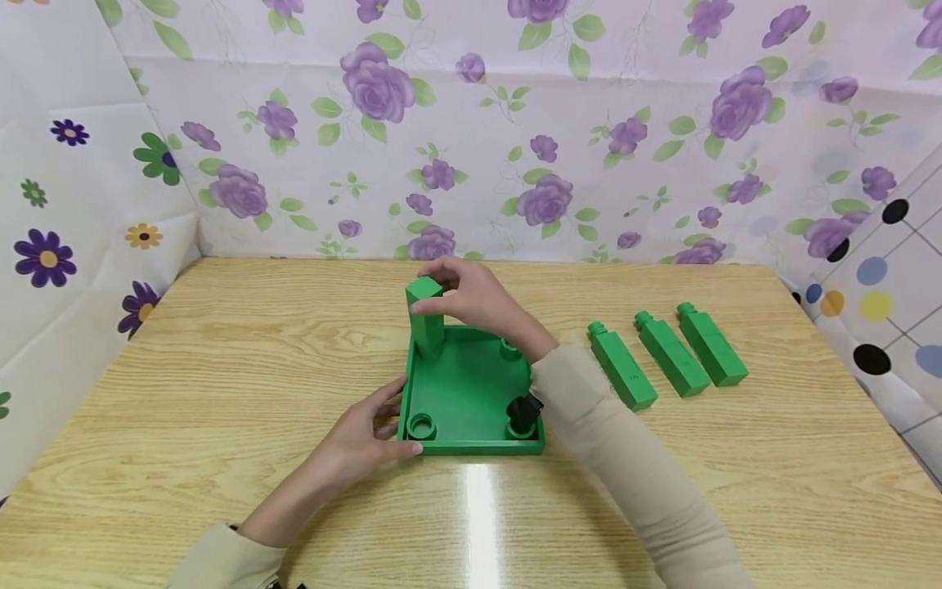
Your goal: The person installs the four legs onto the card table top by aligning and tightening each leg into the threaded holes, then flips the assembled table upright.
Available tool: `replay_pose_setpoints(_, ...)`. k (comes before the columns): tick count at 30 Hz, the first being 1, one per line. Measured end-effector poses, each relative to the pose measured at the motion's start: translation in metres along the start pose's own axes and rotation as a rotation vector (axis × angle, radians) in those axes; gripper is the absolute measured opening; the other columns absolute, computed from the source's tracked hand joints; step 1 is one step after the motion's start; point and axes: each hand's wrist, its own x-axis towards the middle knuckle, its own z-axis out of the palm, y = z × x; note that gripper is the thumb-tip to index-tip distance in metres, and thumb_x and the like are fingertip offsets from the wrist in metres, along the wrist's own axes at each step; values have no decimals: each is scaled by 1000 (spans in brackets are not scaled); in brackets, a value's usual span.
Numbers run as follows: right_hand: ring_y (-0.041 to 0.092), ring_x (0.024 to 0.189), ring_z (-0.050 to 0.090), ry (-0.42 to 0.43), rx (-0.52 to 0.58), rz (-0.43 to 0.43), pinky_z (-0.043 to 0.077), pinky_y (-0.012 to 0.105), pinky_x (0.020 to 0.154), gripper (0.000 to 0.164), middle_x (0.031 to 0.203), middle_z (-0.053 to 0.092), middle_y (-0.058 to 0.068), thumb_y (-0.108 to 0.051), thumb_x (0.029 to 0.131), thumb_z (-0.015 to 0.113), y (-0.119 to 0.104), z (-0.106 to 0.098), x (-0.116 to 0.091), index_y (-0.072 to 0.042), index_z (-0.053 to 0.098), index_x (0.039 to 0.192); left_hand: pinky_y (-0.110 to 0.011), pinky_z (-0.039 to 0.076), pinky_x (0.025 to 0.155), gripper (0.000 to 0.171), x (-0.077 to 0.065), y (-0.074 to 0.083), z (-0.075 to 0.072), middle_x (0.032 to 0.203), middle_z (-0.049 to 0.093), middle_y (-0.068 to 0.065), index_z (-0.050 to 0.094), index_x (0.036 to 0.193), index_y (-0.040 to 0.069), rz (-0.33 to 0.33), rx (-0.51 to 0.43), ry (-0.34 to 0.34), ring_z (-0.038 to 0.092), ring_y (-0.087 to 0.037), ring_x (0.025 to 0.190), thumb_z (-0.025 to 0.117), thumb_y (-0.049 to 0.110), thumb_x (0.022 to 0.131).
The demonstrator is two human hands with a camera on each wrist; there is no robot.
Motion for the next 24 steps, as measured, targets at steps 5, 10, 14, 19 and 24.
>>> replay_pose_setpoints(5,14,95,56,83,-97,39,49,28,81,48,107,58,4,-32,82,79,-4,8,-1,-8,58,118,-36,50,96,89,1,-1,1,138,47,-19,27,153,10,-24,0,17,50,-36,123,77,-1,80)
replay_pose_setpoints(10,19,79,53,122,-144,36,46,30,67,44,90,56,7,-31,83,79,-8,13,0,-7,53,109,-36,50,95,90,2,-1,1,137,48,-20,27,153,9,-18,7,18,51,-37,122,78,0,80)
replay_pose_setpoints(14,20,75,50,142,-157,26,43,30,64,42,85,53,7,-29,83,79,-9,15,-1,-7,52,106,-36,50,95,90,2,0,1,136,48,-19,28,153,11,-22,12,22,51,-36,122,78,-1,79)
replay_pose_setpoints(19,19,83,55,149,-150,36,47,30,70,43,93,57,8,-29,83,79,-10,17,-1,-6,53,109,-36,51,95,90,2,0,0,137,47,-20,27,153,11,-24,12,21,51,-37,123,78,0,80)
replay_pose_setpoints(24,21,105,57,92,-129,43,50,31,87,57,124,56,11,-29,85,76,-8,15,-2,-6,52,132,-37,51,95,90,2,-1,0,137,46,-22,26,153,9,-14,9,13,50,-39,123,78,0,80)
